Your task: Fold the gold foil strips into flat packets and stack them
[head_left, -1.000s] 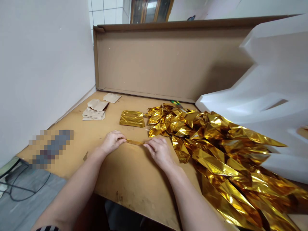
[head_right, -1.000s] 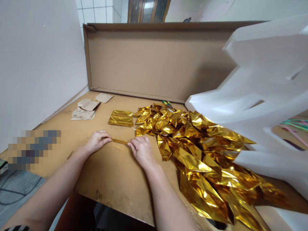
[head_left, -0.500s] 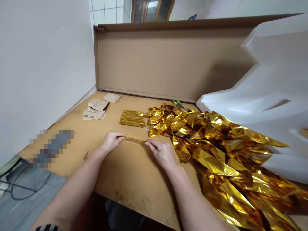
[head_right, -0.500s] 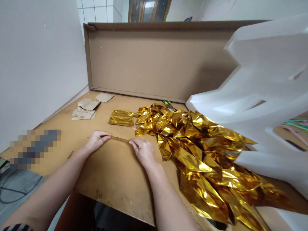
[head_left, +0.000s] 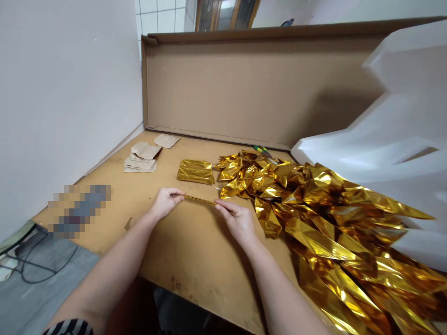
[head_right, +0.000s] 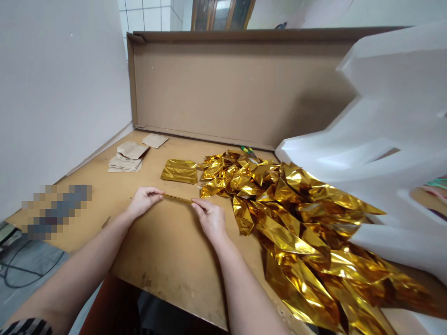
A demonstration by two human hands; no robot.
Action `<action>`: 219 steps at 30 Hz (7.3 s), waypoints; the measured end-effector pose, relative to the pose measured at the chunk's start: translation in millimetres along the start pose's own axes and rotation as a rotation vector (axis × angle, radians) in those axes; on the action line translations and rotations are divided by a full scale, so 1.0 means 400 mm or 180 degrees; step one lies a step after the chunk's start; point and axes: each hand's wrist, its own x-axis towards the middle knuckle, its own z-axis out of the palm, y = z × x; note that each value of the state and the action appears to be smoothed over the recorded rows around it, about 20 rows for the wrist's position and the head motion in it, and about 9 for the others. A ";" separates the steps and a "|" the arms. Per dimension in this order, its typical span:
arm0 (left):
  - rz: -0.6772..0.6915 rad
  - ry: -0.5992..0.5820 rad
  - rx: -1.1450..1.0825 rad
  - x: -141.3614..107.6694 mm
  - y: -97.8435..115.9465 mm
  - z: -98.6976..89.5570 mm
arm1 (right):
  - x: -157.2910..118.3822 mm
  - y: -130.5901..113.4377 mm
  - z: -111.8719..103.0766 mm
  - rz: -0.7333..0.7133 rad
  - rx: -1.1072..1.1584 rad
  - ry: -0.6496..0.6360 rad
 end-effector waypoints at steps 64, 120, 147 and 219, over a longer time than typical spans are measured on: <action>-0.0295 -0.0008 0.0187 -0.006 -0.005 0.033 | -0.001 -0.011 0.029 0.0612 -0.0404 -0.0424; -0.0194 -0.0178 0.0806 -0.010 -0.012 0.049 | -0.008 -0.031 0.047 0.0449 -0.1229 -0.0757; -0.0245 -0.0172 0.0868 -0.007 -0.011 0.052 | -0.008 -0.043 0.048 0.0596 -0.1229 -0.0735; -0.0243 -0.0130 0.0691 0.001 -0.030 0.055 | -0.009 -0.043 0.054 0.0669 -0.1111 -0.0686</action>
